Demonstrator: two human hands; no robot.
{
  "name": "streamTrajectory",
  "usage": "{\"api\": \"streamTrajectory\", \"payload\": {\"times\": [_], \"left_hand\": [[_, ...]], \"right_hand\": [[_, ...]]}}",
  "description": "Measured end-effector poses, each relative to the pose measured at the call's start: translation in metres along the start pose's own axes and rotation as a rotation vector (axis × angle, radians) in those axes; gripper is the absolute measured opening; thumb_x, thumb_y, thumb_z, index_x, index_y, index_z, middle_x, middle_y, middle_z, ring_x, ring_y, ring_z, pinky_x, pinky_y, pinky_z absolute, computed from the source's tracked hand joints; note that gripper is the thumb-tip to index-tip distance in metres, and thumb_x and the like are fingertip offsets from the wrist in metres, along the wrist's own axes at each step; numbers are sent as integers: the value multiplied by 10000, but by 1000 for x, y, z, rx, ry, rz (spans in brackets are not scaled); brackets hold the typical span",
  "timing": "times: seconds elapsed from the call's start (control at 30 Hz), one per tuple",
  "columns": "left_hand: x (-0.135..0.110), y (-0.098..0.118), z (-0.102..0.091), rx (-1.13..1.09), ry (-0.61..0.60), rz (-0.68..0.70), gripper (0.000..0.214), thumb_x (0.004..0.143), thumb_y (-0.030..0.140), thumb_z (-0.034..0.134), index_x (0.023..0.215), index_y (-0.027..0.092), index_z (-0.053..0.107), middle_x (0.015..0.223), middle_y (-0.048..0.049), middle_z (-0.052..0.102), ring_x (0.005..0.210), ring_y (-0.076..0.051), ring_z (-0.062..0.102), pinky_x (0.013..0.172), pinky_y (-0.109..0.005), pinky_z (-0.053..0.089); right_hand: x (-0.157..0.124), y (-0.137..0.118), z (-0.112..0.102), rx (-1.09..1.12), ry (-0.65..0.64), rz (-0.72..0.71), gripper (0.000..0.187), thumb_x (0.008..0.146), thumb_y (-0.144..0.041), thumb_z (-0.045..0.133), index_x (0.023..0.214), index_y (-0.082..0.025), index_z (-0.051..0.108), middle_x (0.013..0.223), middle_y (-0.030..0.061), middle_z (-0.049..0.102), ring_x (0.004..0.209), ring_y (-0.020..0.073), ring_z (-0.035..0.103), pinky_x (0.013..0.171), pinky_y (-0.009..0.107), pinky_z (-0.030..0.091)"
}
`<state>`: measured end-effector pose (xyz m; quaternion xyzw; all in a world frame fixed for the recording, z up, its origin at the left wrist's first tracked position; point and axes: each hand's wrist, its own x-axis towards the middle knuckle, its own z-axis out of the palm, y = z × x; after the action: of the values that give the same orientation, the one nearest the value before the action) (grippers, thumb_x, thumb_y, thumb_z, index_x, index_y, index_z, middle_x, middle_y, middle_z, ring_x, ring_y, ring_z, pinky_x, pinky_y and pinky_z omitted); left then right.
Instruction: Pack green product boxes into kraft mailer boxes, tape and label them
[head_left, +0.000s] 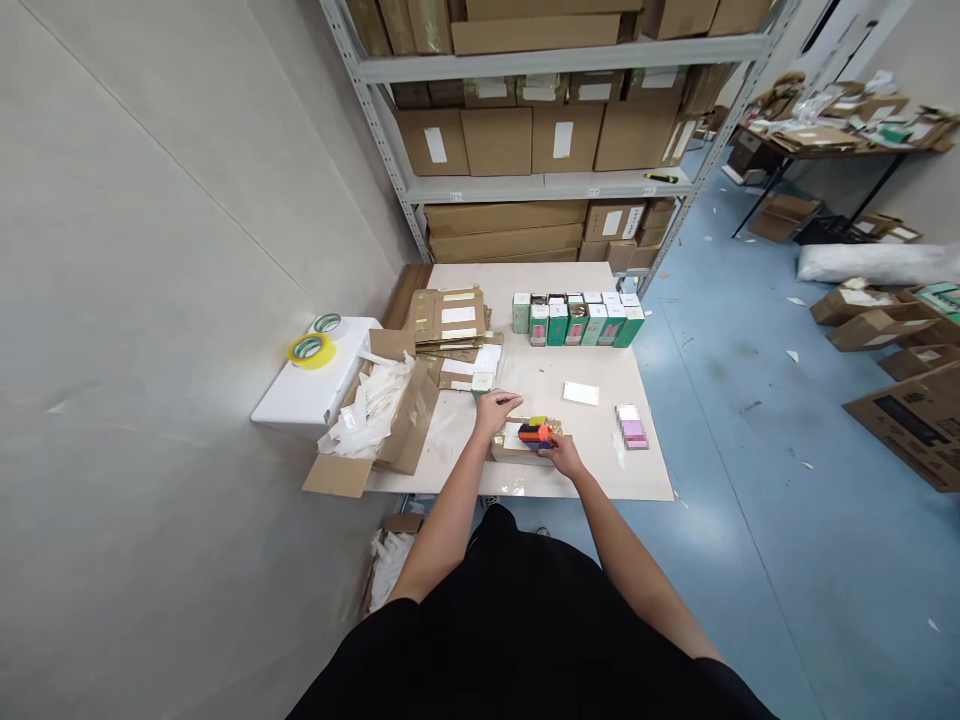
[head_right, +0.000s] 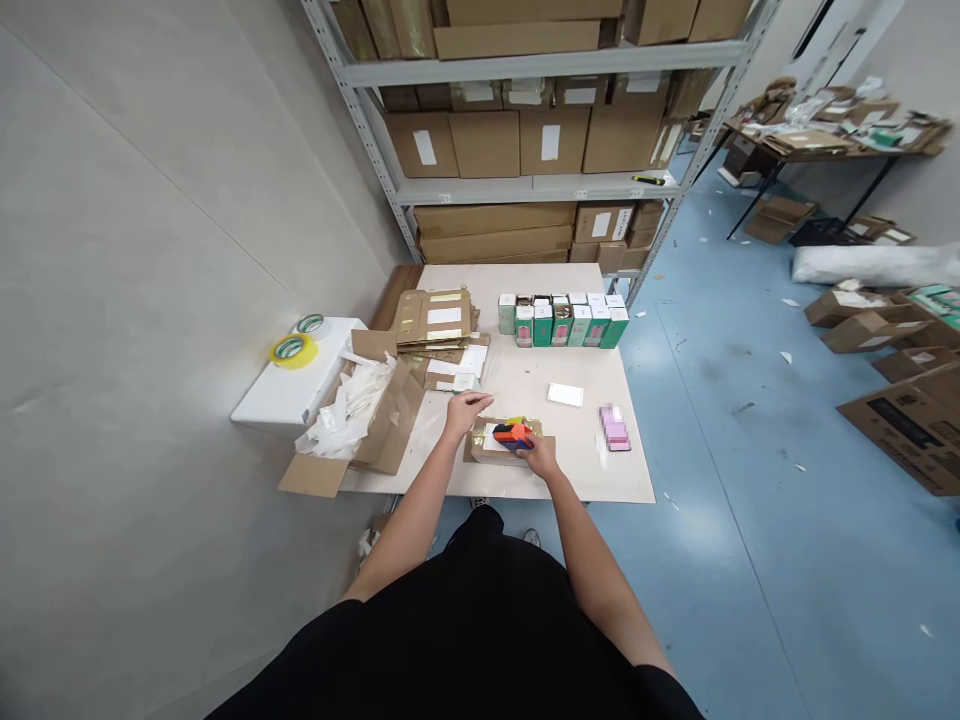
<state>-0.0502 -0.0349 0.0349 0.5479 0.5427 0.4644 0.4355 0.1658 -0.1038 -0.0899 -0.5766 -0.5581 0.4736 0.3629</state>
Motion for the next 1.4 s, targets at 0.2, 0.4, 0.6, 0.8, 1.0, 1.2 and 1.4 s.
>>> {"api": "streamTrajectory", "payload": {"times": [0.2, 0.4, 0.6, 0.8, 1.0, 1.2, 1.4], "left_hand": [[-3, -33, -16, -154, 253, -229, 371, 726, 476, 832, 892, 144, 824, 816, -71, 768, 715, -154, 639, 714, -299, 542], [-20, -72, -16, -376, 462, -377, 447, 577, 431, 940, 866, 112, 818, 743, -56, 727, 651, -115, 594, 638, -253, 478], [-39, -112, -5, -487, 641, -512, 397, 524, 363, 965, 770, 114, 777, 665, -28, 683, 642, -131, 624, 617, -253, 481], [-54, -149, -5, -479, 734, -614, 338, 550, 318, 946, 772, 133, 769, 638, -28, 674, 632, -146, 640, 608, -265, 504], [-54, -173, -7, -462, 778, -700, 356, 562, 315, 939, 808, 130, 760, 671, -36, 697, 659, -162, 667, 637, -279, 536], [-55, -190, -1, -440, 780, -790, 296, 610, 273, 905, 815, 125, 750, 677, -44, 701, 671, -177, 689, 641, -282, 556], [-52, -198, 16, -377, 693, -880, 224, 714, 269, 831, 864, 128, 743, 787, -92, 745, 766, -230, 745, 665, -309, 587]], "right_hand": [[7, -14, -16, -161, -22, -33, 432, 753, -254, 675, 1176, -225, 755, 1142, 76, 774, 1045, 303, 694, 942, 423, 533], [12, -40, -28, -339, -62, -3, 365, 922, -406, 599, 1194, -198, 724, 1180, 91, 756, 1069, 262, 686, 928, 334, 510], [18, -56, -31, -531, -120, 36, 400, 951, -566, 628, 1091, -206, 730, 1090, 88, 764, 1000, 247, 690, 815, 274, 464], [33, -63, -15, -721, -198, 59, 389, 976, -551, 623, 1060, -184, 723, 1119, 105, 753, 1023, 239, 681, 784, 263, 430], [43, -65, 0, -832, -218, 79, 425, 972, -585, 621, 1059, -179, 711, 1116, 116, 747, 1020, 241, 674, 775, 273, 423], [46, -69, 5, -885, -225, 75, 413, 976, -578, 617, 1013, -178, 711, 1082, 122, 749, 1003, 245, 674, 772, 281, 424], [47, -73, 8, -903, -217, 105, 407, 976, -576, 617, 1018, -181, 709, 1094, 123, 747, 1003, 243, 677, 758, 279, 421]]}}
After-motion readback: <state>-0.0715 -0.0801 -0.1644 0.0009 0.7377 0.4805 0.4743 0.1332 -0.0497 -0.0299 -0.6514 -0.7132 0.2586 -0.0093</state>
